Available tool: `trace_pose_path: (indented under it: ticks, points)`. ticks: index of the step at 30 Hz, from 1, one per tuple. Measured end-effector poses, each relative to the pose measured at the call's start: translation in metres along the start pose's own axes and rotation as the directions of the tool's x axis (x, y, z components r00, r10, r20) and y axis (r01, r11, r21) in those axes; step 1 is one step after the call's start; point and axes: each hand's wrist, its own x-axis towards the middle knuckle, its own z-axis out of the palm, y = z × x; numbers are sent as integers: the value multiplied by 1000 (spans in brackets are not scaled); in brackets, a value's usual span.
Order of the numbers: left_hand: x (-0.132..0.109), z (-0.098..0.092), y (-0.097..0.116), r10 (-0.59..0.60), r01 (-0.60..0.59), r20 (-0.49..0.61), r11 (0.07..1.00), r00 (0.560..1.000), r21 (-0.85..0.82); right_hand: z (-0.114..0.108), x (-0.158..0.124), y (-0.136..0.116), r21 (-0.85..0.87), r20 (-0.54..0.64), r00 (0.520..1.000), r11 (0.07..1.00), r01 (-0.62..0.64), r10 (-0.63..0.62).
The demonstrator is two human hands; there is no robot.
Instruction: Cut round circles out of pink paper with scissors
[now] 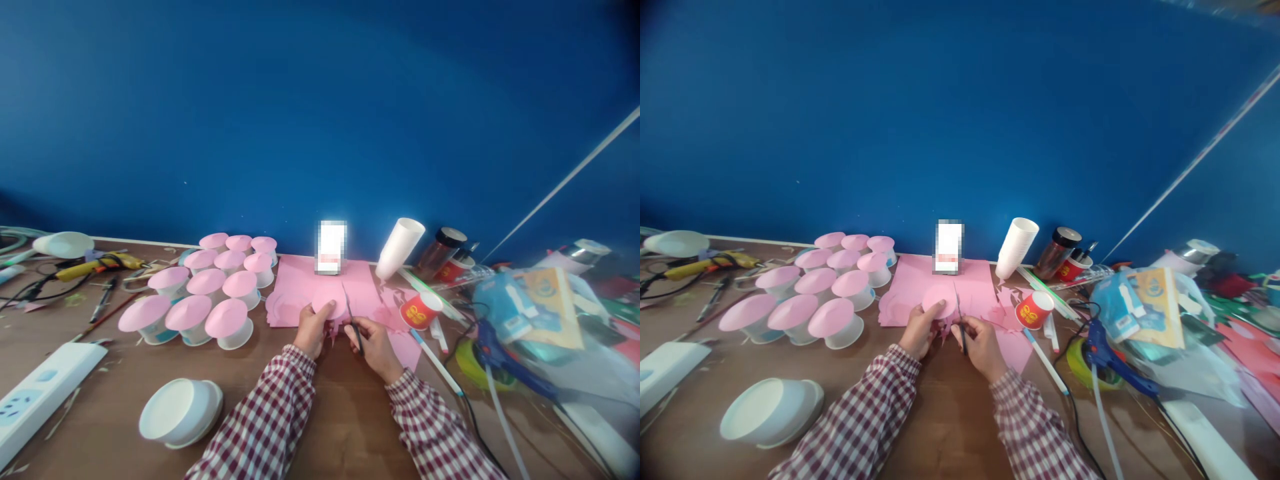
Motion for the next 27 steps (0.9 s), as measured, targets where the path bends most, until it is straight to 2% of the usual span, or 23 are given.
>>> trace_pose_path:
  ticks: [8, 16, 27]
  points:
    - [0, 1, -1, 36, -36, 8, 999, 999, 13, 1, 0, 2, 43, 11, 1000, 999, -24, 23]
    - [2, -3, -4, 43, -46, 92, 998, 995, 32, 0, 1, 3, 55, 16, 1000, 998, -6, 5]
    - [1, -1, 0, 35, -36, 57, 999, 998, 29, -1, 1, 6, 48, 11, 1000, 999, -20, 20]
